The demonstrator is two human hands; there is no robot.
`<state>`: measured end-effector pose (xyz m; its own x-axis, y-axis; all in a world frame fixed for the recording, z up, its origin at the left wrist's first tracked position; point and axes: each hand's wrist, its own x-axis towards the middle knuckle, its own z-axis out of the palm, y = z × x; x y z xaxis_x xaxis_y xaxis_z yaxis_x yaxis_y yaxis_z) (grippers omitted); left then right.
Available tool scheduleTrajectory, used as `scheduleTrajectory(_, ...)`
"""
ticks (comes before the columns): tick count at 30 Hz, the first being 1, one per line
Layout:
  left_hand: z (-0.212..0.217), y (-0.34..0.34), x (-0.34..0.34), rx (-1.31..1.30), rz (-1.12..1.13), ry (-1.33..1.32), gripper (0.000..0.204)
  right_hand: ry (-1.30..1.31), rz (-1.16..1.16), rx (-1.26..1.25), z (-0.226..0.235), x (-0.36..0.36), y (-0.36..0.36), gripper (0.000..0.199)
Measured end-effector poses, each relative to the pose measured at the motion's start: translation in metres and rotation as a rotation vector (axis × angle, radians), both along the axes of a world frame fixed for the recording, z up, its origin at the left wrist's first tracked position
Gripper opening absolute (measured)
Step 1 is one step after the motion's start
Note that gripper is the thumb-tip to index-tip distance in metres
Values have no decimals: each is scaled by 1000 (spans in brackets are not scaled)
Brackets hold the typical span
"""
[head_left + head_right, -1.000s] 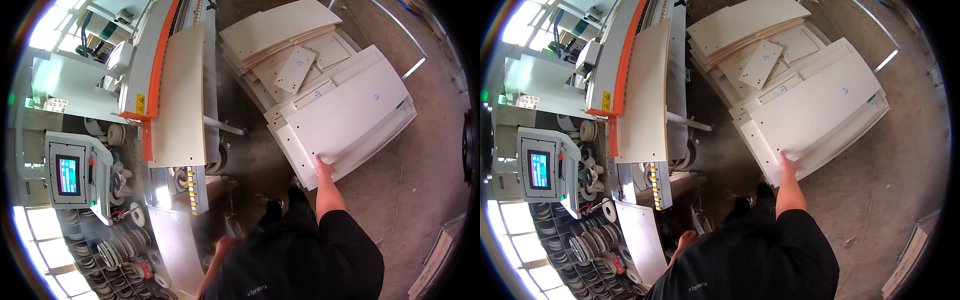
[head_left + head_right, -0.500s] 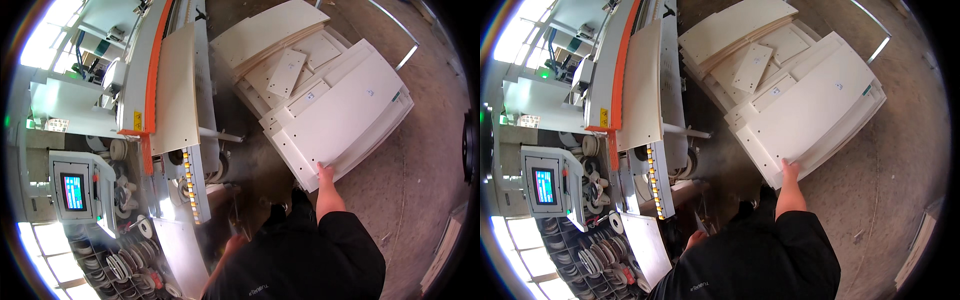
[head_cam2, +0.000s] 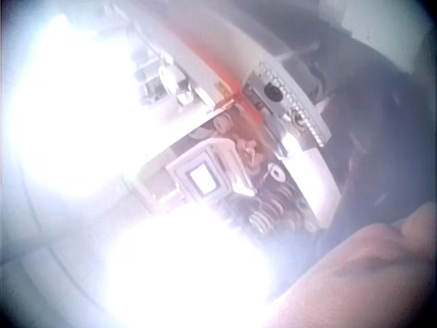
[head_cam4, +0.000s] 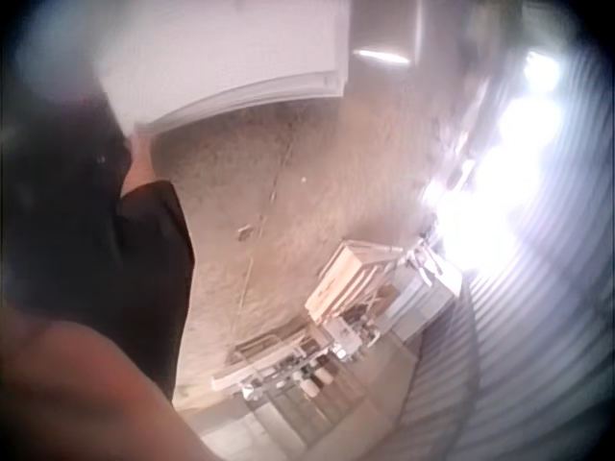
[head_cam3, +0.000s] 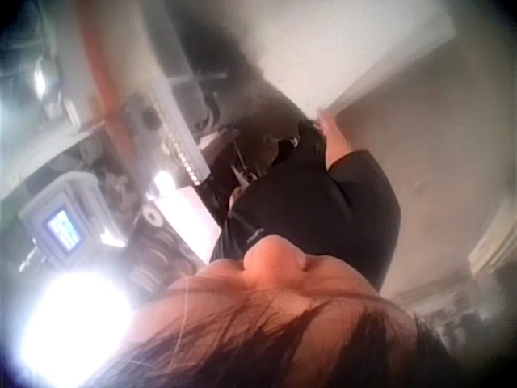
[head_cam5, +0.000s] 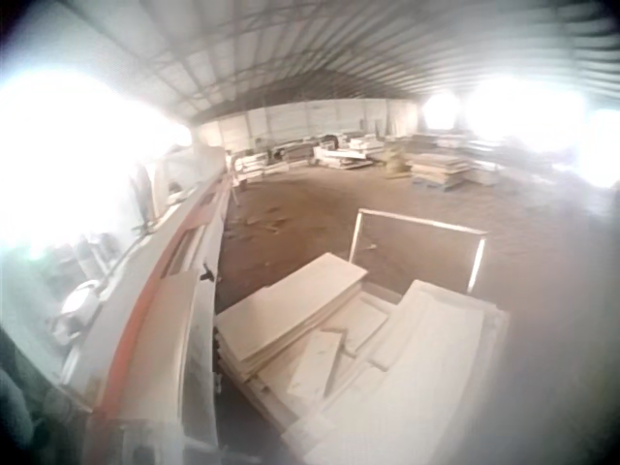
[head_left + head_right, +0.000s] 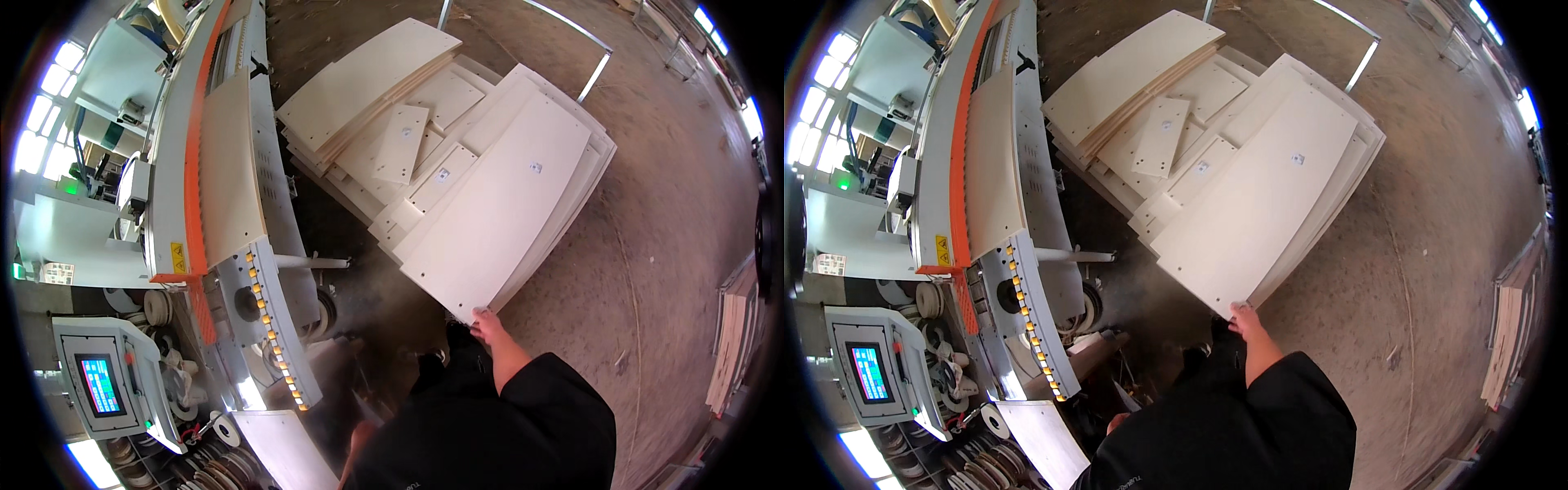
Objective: The person loads white rectangular panels onto an edge banding machine, presses a button to process them, and then removes the finished panels to stack them on the floor. The person also briefly handles a metal rod and a red tool during the process.
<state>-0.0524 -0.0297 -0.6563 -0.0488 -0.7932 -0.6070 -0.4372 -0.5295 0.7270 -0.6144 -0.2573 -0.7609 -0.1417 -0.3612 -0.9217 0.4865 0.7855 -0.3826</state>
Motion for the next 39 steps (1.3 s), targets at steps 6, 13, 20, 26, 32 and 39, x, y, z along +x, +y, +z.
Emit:
scheduleTrajectory(6,34,-74,-33,-66,-478,-334,13,-97,-71,92,11,43,15,73)
scheduleTrajectory(13,37,-170,-71,49,-414,-122,32,-159,-171,8,47,54,23,86)
scheduleTrajectory(20,93,-271,-185,415,-3,257,36,-497,51,-137,93,59,29,71)
scheduleTrajectory(26,84,-243,-211,201,472,441,33,-737,252,-206,180,110,21,62)
scheduleTrajectory(32,132,-205,-149,175,597,371,35,-381,-153,-192,151,63,8,50)
scheduleTrajectory(39,206,-152,-80,123,869,170,38,17,-318,-72,114,-4,-5,45)
